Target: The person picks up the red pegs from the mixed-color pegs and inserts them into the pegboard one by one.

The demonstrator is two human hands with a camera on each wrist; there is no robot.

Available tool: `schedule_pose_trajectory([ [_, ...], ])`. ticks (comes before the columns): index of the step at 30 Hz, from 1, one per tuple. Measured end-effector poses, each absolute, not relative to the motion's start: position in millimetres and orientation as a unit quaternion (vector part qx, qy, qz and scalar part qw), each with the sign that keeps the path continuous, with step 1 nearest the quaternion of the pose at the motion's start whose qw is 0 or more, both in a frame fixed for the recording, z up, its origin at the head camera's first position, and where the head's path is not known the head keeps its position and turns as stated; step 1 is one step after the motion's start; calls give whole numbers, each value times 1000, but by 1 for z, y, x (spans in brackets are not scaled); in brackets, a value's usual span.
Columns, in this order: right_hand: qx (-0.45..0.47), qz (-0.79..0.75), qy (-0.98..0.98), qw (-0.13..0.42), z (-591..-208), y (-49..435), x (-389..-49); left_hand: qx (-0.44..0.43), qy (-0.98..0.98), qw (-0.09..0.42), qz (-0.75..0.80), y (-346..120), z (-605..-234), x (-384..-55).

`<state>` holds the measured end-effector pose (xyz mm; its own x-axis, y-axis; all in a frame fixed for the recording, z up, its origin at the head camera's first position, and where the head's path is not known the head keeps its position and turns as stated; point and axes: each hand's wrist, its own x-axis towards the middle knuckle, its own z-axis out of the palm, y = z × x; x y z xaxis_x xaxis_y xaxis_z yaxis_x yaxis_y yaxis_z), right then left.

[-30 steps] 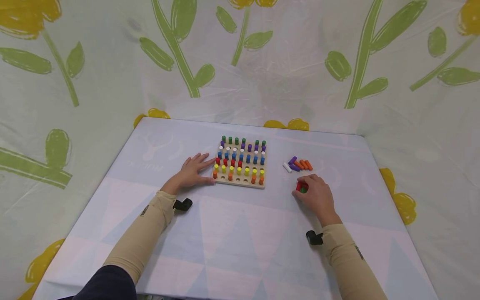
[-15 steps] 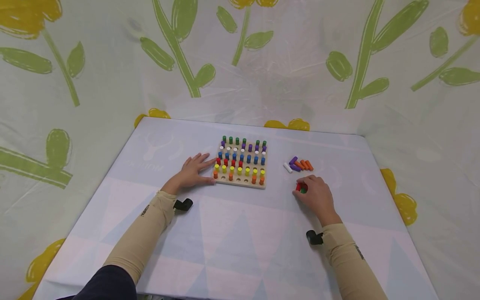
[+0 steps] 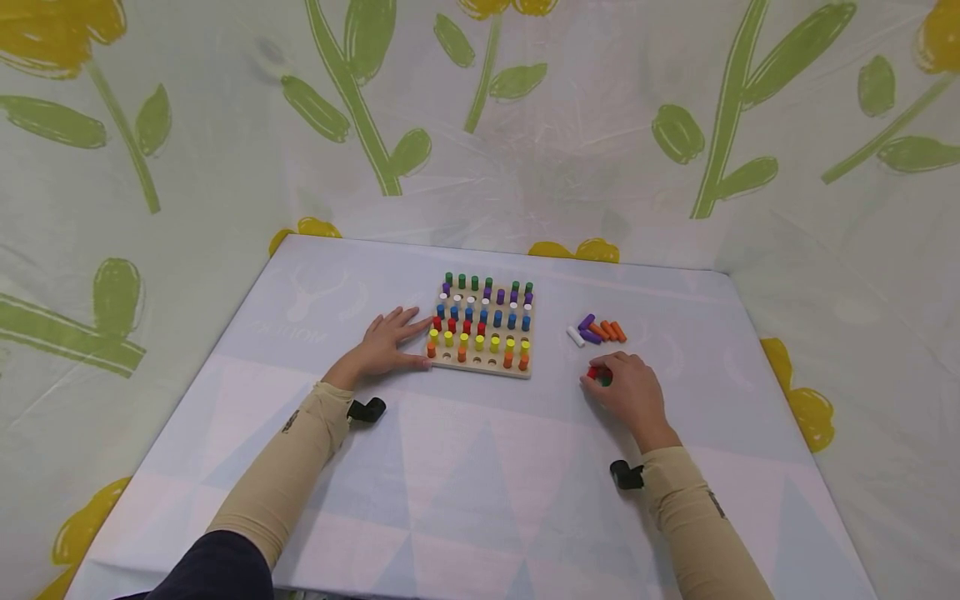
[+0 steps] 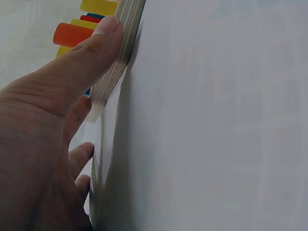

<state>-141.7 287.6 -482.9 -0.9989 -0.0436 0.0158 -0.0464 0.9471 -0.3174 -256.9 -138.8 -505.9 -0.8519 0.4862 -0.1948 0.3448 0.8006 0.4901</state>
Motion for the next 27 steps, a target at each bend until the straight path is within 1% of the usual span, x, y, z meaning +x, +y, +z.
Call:
schedule_pose_trajectory([
  [8,21,160,-987,-6,-483,285,-144,220,936,155,229,-139,-503,-255],
  [16,34,175,-984,24,-481,284,-145,218,935,155,233,-139,-503,-254],
  [27,22,185,-982,28,-477,281,-146,216,936,160,230,-138,-504,-255],
])
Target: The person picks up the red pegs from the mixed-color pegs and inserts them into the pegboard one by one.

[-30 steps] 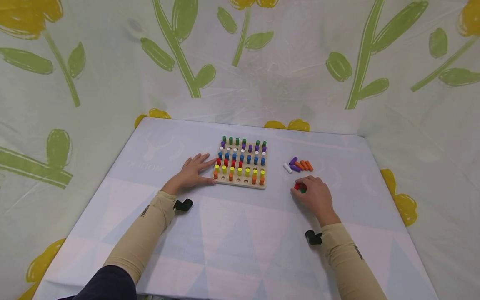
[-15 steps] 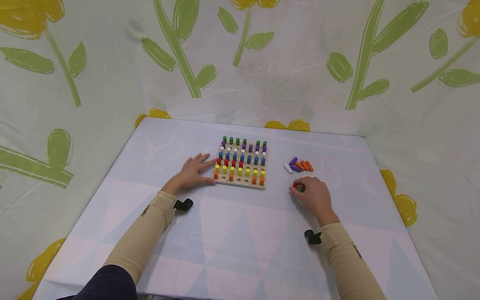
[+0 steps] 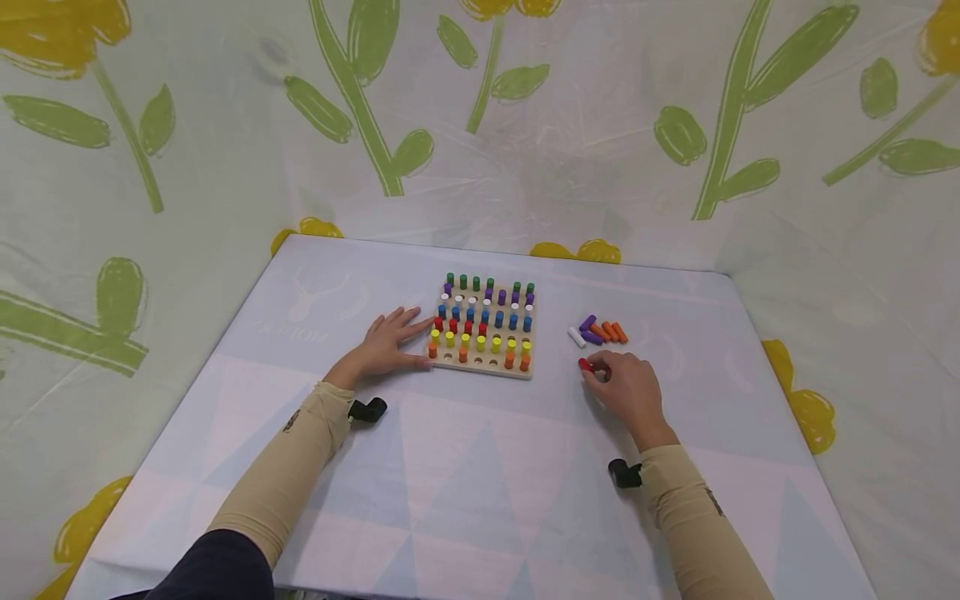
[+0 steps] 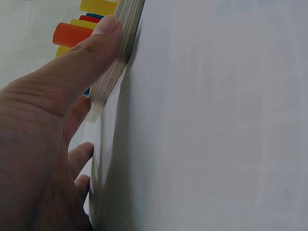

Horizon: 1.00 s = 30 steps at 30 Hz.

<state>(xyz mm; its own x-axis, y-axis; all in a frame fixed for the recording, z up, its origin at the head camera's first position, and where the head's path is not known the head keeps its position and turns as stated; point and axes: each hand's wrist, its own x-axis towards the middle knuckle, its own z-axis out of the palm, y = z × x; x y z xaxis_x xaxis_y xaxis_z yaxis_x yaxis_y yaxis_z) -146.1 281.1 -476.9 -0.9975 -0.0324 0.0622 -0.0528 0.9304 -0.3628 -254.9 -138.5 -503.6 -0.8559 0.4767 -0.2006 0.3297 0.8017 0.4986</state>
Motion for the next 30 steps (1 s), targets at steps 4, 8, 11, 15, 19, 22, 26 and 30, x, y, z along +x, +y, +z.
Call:
schedule_pose_trajectory([
  [4,22,183,-982,36,-476,281,-147,214,936,161,228,-138,-504,-255],
  [8,20,180,-983,39,-476,280,-148,216,936,160,226,-139,-504,-255],
  [11,15,184,-982,39,-475,280,-148,217,936,160,225,-139,-504,-255],
  [15,16,189,-980,55,-476,280,-147,218,936,160,225,-139,-504,-255],
  [19,17,190,-980,64,-478,280,-146,219,936,159,226,-139,-504,-255],
  [22,16,190,-979,66,-479,280,-147,218,936,159,226,-139,-504,-255],
  [26,18,193,-979,71,-479,279,-147,216,936,160,227,-138,-503,-255],
  [30,20,194,-978,71,-478,279,-146,216,936,160,227,-138,-503,-255],
])
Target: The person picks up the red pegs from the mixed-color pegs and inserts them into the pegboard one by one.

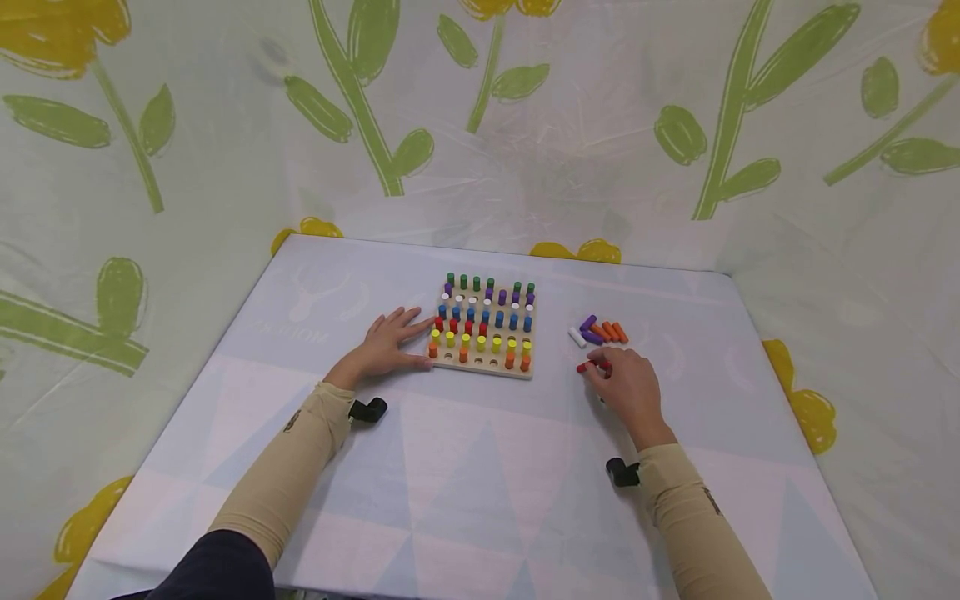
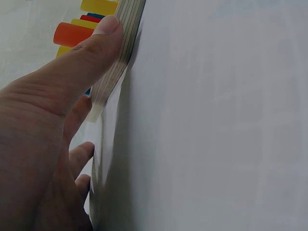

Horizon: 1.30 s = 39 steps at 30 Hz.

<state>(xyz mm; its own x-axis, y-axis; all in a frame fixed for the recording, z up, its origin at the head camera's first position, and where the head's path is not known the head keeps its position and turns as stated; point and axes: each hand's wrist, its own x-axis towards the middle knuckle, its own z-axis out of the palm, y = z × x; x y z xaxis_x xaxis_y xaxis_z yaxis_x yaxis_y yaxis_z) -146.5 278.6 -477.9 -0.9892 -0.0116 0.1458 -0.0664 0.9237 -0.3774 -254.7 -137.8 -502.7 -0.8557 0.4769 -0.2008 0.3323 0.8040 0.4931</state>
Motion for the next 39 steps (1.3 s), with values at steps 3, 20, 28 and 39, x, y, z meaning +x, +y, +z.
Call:
schedule_pose_trajectory([
  [3,20,195,-978,68,-477,278,-146,216,936,159,227,-138,-503,-255],
  [20,17,200,-976,84,-481,276,-148,220,937,155,224,-139,-505,-255],
  [28,29,215,-970,110,-480,274,-152,221,937,153,225,-139,-506,-256],
  [39,21,207,-973,99,-475,269,-160,212,935,163,233,-138,-501,-254],
])
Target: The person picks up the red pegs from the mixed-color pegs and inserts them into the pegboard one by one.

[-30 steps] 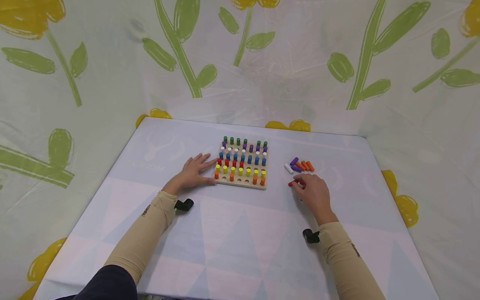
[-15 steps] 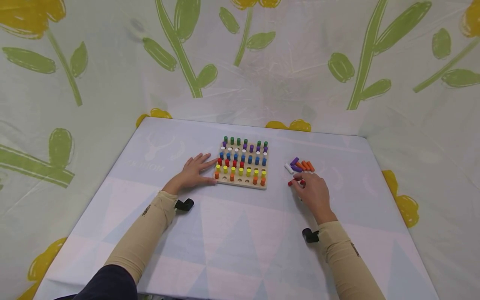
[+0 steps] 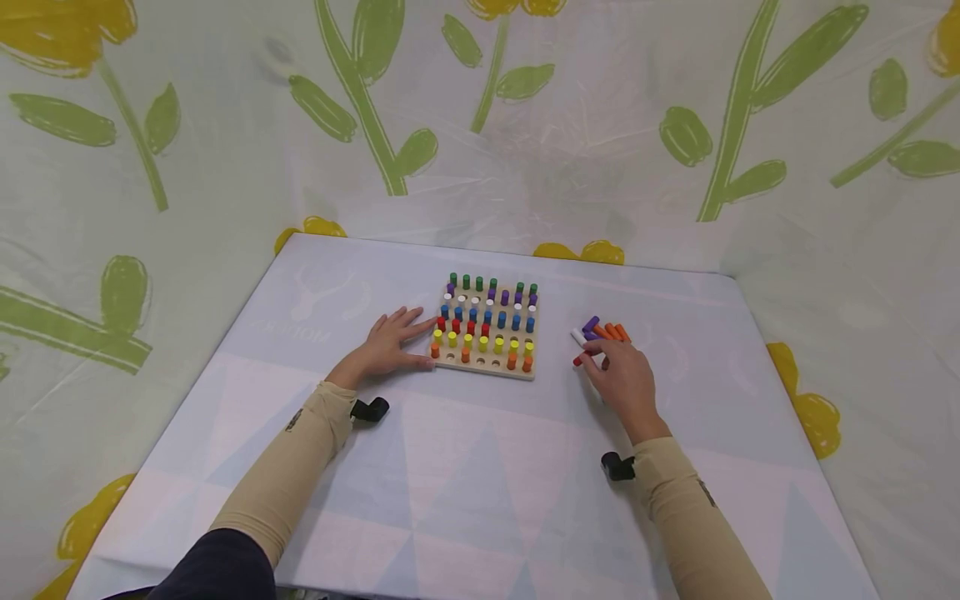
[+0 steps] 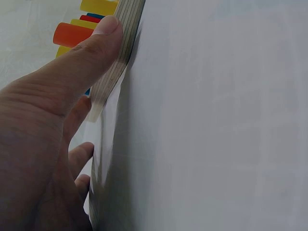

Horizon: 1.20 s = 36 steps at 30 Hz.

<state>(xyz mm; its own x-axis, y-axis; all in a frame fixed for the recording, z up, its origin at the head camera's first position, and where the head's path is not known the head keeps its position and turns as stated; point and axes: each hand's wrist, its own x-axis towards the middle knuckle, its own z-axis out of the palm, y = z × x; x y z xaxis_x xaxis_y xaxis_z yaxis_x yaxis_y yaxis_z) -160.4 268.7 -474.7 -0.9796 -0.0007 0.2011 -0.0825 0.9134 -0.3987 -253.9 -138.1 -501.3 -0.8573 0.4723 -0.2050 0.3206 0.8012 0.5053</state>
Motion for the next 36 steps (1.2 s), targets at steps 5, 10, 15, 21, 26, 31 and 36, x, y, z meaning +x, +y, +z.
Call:
schedule_pose_trajectory([
  [5,32,212,-969,122,-475,267,-163,212,936,163,230,-138,-502,-254],
  [10,47,221,-963,149,-475,265,-164,210,935,164,233,-138,-501,-254],
  [15,47,225,-962,147,-472,261,-164,210,935,165,235,-138,-501,-255],
  [21,44,226,-964,131,-468,256,-166,210,935,165,231,-138,-503,-255],
  [26,43,227,-964,128,-467,252,-167,210,936,163,232,-138,-504,-255],
  [31,49,229,-964,129,-468,249,-169,211,936,163,231,-138,-504,-254],
  [36,58,232,-962,132,-470,246,-172,211,936,163,232,-138,-504,-255],
])
